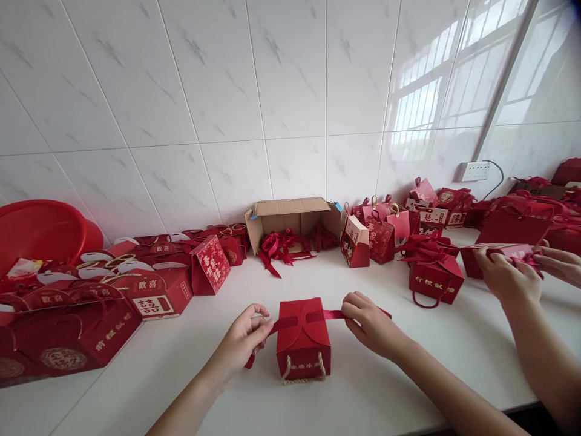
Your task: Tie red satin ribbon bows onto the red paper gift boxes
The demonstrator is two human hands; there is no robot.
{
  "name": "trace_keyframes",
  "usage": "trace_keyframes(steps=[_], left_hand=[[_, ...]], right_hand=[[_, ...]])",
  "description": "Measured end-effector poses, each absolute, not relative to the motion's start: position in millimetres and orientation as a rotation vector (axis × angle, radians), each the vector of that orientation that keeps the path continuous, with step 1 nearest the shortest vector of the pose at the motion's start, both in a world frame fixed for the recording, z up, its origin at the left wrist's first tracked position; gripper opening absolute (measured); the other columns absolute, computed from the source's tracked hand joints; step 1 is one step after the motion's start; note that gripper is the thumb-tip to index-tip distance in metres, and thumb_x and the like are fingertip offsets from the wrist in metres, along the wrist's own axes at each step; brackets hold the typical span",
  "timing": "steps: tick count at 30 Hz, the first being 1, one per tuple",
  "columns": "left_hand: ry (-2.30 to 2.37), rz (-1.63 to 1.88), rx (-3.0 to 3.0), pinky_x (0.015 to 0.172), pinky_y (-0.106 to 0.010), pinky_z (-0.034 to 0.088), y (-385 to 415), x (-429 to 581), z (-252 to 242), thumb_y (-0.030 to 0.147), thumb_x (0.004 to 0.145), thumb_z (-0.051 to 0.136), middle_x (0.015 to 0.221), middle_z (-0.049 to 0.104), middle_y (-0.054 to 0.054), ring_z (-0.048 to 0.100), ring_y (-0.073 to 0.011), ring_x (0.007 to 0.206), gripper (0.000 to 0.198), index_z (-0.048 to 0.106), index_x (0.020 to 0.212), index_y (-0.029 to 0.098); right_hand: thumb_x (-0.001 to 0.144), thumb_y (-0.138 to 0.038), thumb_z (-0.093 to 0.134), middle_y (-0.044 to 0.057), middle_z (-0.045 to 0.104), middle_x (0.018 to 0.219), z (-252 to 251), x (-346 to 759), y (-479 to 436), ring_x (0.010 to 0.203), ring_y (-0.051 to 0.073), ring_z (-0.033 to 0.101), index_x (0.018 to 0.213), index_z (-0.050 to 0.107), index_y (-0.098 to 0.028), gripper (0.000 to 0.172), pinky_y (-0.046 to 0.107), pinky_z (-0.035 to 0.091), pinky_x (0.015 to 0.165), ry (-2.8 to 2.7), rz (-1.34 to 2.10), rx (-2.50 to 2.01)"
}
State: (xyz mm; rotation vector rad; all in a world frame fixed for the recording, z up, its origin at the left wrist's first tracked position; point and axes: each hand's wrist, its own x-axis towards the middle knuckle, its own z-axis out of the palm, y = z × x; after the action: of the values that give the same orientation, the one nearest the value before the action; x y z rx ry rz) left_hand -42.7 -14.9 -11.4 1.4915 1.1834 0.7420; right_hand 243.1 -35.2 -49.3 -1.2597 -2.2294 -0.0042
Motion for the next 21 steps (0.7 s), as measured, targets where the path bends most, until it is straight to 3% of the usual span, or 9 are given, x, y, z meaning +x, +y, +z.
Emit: trace_keyframes(steps=[2, 4, 7, 9, 11, 14, 17, 19, 21], left_hand=[[1.286, 0.772, 1.551, 0.051, -0.022, 0.033, -22, -43, -12, 0.047, 0.083, 0.052, 0.065, 0.045, 0.006, 0.045, -0.0119, 0.057, 0.024, 0.045, 0.089, 0.024], [1.413, 0.888, 1.662, 0.06, -0.024, 0.04, -31, -45, -11, 0.046, 0.082, 0.054, 0.082, 0.056, 0.0, 0.054, -0.0169, 0.076, 0.024, 0.048, 0.09, 0.024], [1.572, 1.031, 1.834, 0.073, -0.027, 0.042, -48, -52, -9, 0.044, 0.08, 0.057, 0.101, 0.06, -0.005, 0.054, -0.023, 0.099, 0.023, 0.053, 0.093, 0.026], [1.6, 0.922, 1.893, 0.071, -0.028, 0.042, -62, -55, -9, 0.045, 0.08, 0.055, 0.092, 0.063, -0.004, 0.057, -0.0231, 0.087, 0.022, 0.057, 0.093, 0.027], [1.567, 0.74, 1.914, 0.066, -0.028, 0.04, -73, -55, -12, 0.043, 0.082, 0.053, 0.078, 0.063, -0.003, 0.057, -0.0221, 0.073, 0.02, 0.062, 0.093, 0.028], [1.482, 0.54, 1.946, 0.055, -0.026, 0.032, -80, -49, -18, 0.031, 0.08, 0.051, 0.059, 0.054, 0.001, 0.049, -0.0192, 0.057, 0.029, 0.063, 0.106, 0.029], [1.444, 0.465, 1.957, 0.051, -0.025, 0.024, -75, -44, -23, 0.021, 0.075, 0.05, 0.052, 0.043, 0.004, 0.04, -0.0167, 0.05, 0.04, 0.061, 0.113, 0.028], [1.479, 0.485, 1.91, 0.051, -0.025, 0.024, -70, -45, -26, 0.022, 0.075, 0.05, 0.054, 0.045, 0.003, 0.042, -0.0172, 0.052, 0.043, 0.061, 0.115, 0.029], [1.535, 0.499, 1.821, 0.053, -0.025, 0.029, -64, -49, -31, 0.026, 0.078, 0.048, 0.056, 0.048, 0.003, 0.046, -0.0184, 0.055, 0.048, 0.054, 0.125, 0.029]], right_hand=[[0.088, -0.008, 0.04, 0.006, 0.06, 0.09, -52, 242, -32, 0.085, 0.021, 0.053, 0.079, 0.048, -0.021, 0.017, 0.038, 0.045, 0.076, -2.204, -0.068, -1.33], [0.087, -0.017, 0.05, 0.009, 0.06, 0.106, -56, 242, -32, 0.101, 0.027, 0.054, 0.095, 0.052, -0.022, 0.01, 0.046, 0.043, 0.085, -2.127, -0.157, -1.408], [0.084, -0.028, 0.055, 0.016, 0.052, 0.125, -59, 243, -42, 0.114, 0.034, 0.049, 0.123, 0.042, -0.021, 0.042, 0.048, 0.045, 0.084, -1.918, -0.197, -1.492], [0.09, -0.028, 0.045, 0.016, 0.057, 0.115, -57, 241, -54, 0.101, 0.029, 0.057, 0.121, 0.043, -0.02, 0.032, 0.04, 0.047, 0.074, -1.846, -0.099, -1.457], [0.094, -0.028, 0.035, 0.012, 0.062, 0.097, -52, 234, -66, 0.081, 0.023, 0.06, 0.107, 0.05, -0.022, 0.021, 0.034, 0.045, 0.066, -1.882, 0.1, -1.385], [0.096, -0.035, 0.028, 0.006, 0.062, 0.077, -45, 219, -77, 0.064, 0.02, 0.055, 0.092, 0.056, -0.023, 0.03, 0.032, 0.039, 0.059, -1.966, 0.495, -1.384], [0.096, -0.047, 0.024, 0.003, 0.059, 0.069, -44, 207, -81, 0.063, 0.02, 0.054, 0.105, 0.056, -0.025, 0.04, 0.03, 0.036, 0.058, -1.88, 0.88, -1.424], [0.093, -0.055, 0.027, 0.002, 0.059, 0.071, -46, 204, -81, 0.067, 0.02, 0.054, 0.114, 0.053, -0.027, 0.043, 0.029, 0.037, 0.059, -1.773, 1.066, -1.376], [0.09, -0.062, 0.03, 0.002, 0.058, 0.071, -49, 202, -80, 0.064, 0.018, 0.052, 0.105, 0.057, -0.025, 0.048, 0.029, 0.037, 0.059, -1.621, 1.203, -1.347]])
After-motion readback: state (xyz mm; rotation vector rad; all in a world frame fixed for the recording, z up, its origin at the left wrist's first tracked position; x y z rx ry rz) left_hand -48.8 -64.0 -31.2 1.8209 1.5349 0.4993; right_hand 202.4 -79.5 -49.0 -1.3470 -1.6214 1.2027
